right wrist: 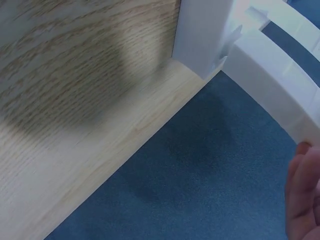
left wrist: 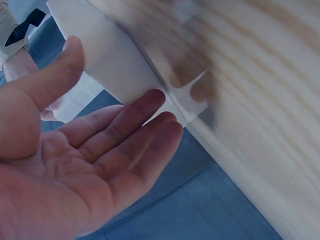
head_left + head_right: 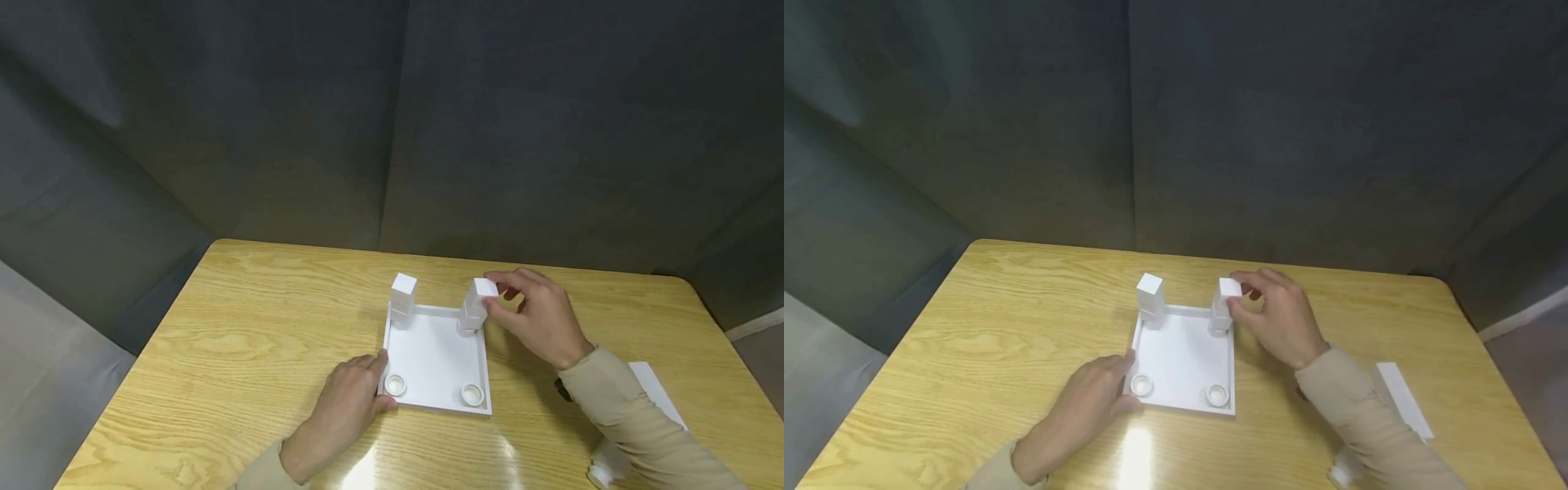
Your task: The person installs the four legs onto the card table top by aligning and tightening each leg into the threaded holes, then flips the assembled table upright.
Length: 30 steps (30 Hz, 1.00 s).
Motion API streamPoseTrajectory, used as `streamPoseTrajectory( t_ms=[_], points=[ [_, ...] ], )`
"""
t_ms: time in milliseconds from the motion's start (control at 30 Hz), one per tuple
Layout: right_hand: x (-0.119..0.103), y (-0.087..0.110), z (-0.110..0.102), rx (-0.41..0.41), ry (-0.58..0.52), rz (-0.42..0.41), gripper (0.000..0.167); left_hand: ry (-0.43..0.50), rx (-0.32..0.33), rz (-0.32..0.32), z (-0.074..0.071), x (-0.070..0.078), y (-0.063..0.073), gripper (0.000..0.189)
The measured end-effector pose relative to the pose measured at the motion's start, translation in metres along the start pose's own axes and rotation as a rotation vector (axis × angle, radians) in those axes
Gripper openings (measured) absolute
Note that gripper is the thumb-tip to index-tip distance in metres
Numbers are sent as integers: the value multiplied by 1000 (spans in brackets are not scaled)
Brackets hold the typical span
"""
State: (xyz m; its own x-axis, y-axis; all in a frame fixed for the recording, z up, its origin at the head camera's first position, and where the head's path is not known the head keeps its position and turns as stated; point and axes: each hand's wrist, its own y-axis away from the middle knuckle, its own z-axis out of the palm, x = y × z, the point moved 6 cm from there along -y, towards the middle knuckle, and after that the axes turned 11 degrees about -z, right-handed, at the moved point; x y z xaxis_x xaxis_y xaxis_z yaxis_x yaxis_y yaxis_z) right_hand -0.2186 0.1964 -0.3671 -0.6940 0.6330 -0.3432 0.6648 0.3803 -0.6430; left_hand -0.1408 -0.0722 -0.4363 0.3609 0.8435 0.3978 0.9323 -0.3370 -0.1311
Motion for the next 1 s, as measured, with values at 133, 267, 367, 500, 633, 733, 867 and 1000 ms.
streamPoseTrajectory(
  t_ms=[133,267,367,500,633,733,867,1000],
  points=[
    [2,0,1,4,20,23,28,-4,5,10,0,0,0,79],
    [5,1,3,11,20,65,28,-10,7,17,0,0,0,78],
    [7,2,5,11,-10,93,31,-5,1,11,0,0,0,78],
    [5,1,8,11,-26,43,40,5,-9,-7,1,-1,0,79],
    [2,0,8,17,-21,-40,47,3,-6,-7,1,-1,0,79],
    [1,0,7,22,-22,-63,50,1,2,2,1,-1,0,79],
    [0,0,6,20,-24,-68,52,6,2,2,1,-1,0,79],
    [-1,1,5,19,-30,-66,51,9,4,3,1,-1,0,79]
  ],
)
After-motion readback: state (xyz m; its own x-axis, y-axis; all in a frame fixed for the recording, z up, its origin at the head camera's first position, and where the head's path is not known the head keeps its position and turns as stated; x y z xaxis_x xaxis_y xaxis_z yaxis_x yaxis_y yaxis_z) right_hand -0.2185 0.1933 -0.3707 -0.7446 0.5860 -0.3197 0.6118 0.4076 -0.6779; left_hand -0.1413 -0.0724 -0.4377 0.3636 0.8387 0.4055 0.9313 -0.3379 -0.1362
